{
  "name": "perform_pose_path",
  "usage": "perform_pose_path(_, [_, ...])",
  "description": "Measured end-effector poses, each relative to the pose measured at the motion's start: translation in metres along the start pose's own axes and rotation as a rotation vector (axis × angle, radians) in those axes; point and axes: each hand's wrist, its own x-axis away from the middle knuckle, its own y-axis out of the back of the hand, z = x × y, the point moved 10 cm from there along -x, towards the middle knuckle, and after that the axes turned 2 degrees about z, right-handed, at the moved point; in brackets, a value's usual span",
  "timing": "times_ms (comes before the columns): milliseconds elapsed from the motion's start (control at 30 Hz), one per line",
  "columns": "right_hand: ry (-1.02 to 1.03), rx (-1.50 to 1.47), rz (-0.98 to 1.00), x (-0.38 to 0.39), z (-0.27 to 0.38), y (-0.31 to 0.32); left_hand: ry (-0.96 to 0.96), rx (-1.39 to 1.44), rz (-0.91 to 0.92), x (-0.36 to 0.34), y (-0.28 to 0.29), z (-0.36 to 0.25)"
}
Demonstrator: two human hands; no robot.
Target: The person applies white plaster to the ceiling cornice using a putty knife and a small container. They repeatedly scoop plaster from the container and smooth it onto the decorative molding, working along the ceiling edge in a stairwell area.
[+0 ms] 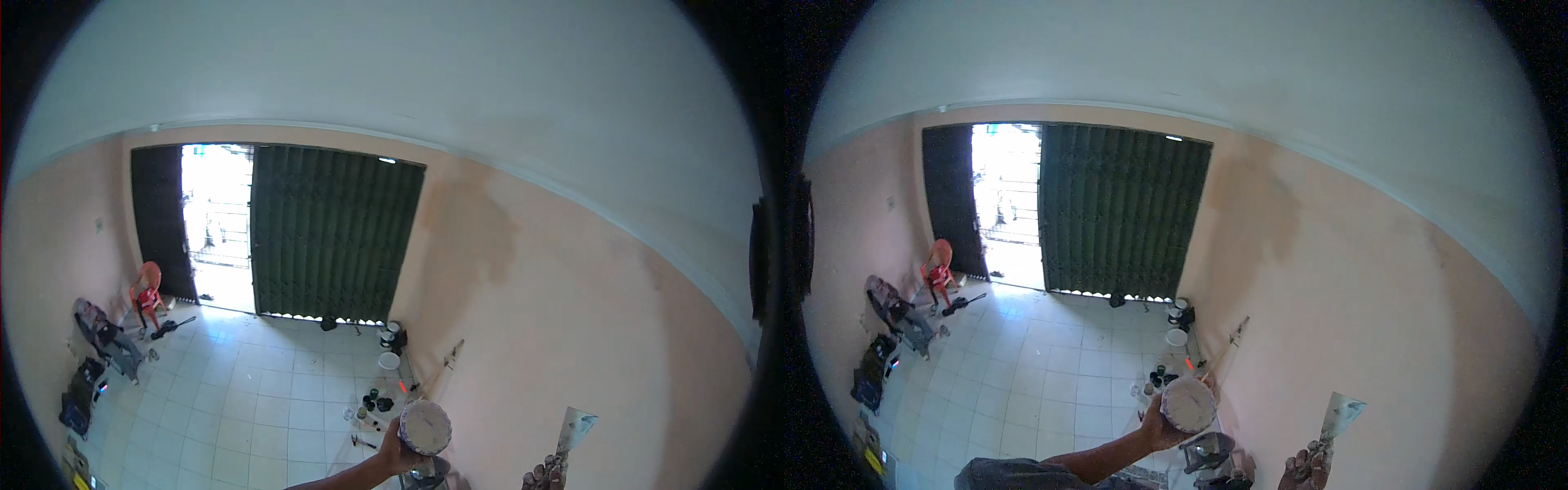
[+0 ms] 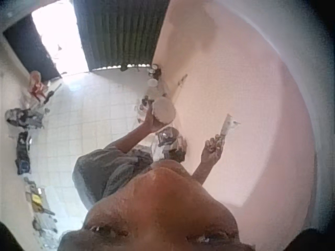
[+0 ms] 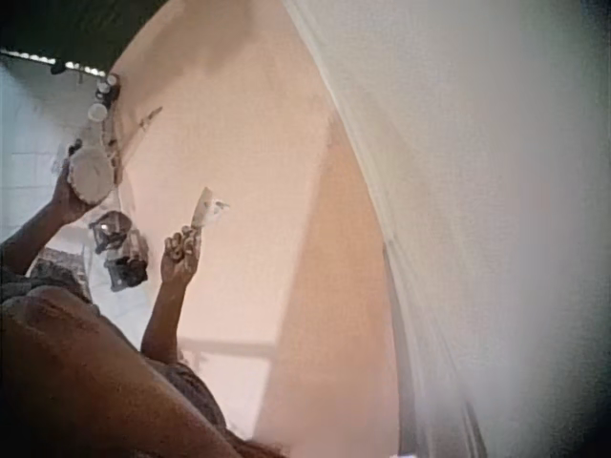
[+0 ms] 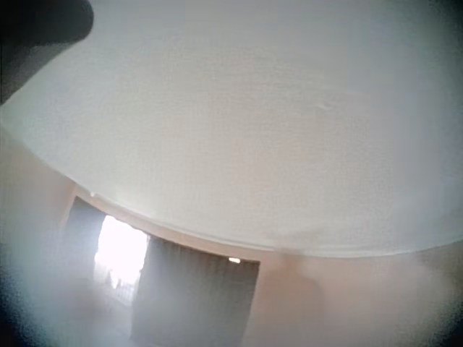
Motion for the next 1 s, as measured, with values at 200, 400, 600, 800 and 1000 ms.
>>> perform_pose_path(200, [0.134,0.121,-0.185,0.042,0.045,0.063,0.193,0.039,-0.004,-0.027,-0.003,0.069])
perform_pose_path(400, [0.121,0.145,-0.37,0.075,0.047,0.111,0.249,0.013,-0.109,-0.032,0.038,0.099])
perform_pose_path(600, [-0.051,0.063,-0.217,0.045,-0.014,0.142,0.172,0.111,-0.029,-0.018,0.081,0.071])
perform_pose_path(800, [-0.257,0.127,-0.249,-0.002,-0.117,0.151,-0.063,0.029,-0.303,0.01,0.139,0.0])
perform_pose_path(1000, [-0.392,-0.022,0.181,-0.067,-0.207,0.021,-0.275,-0.018,-0.351,0.043,0.125,-0.066])
